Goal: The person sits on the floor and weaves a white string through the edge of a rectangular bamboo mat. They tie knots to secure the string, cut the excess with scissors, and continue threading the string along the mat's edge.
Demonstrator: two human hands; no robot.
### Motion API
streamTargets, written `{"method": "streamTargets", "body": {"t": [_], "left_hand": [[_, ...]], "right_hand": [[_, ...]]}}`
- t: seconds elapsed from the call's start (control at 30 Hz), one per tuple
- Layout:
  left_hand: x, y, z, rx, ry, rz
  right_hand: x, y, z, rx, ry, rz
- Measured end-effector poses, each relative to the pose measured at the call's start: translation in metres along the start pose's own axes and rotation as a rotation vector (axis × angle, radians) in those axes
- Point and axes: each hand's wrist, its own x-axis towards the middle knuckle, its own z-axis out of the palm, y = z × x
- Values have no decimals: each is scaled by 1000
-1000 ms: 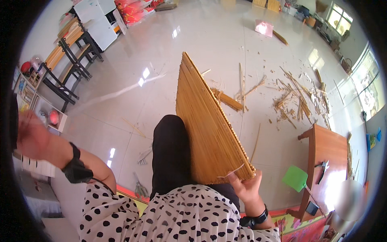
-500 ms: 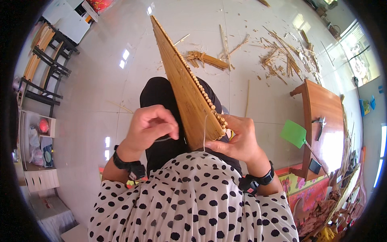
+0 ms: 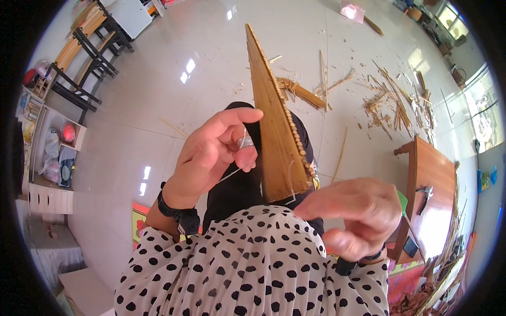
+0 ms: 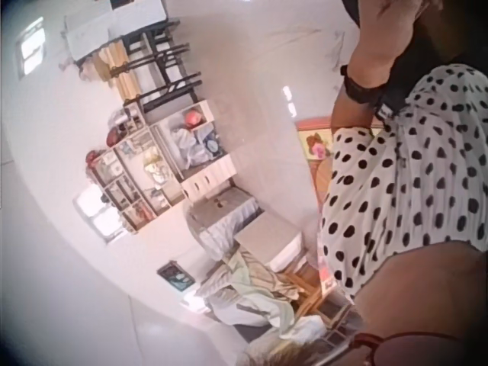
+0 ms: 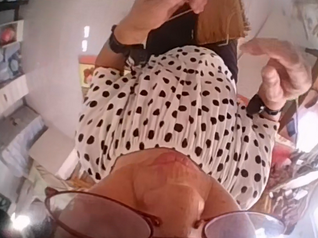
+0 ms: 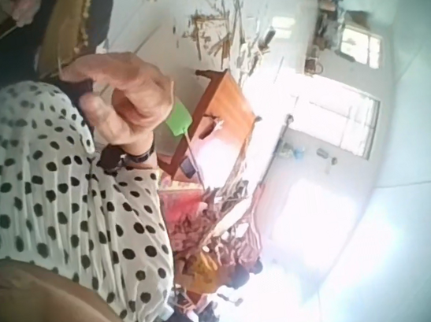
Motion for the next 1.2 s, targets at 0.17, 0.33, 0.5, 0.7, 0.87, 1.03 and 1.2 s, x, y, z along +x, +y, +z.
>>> {"method": "streamTargets", "body": {"t": [0.17, 0.33, 0.5, 0.7, 0.87, 1.03, 1.2], "left_hand": [[-11, 17, 2, 2, -49, 113], [-18, 33, 12, 29, -122, 117], [-20, 38, 13, -2, -104, 172], [-26, 39, 11, -90, -87, 105], [-27, 45, 12, 69, 36, 72], [-30, 46, 11, 243, 124, 38], [-29, 40, 8, 297, 137, 74]], "right_hand": [[28, -19, 31, -97, -61, 423], [50, -6, 53, -139, -16, 509], [57, 3, 62, -207, 74, 288], [60, 0, 66, -272, 86, 149], [64, -2, 68, -405, 105, 122], [65, 3, 69, -539, 122, 37], [63, 6, 71, -532, 138, 64]]}}
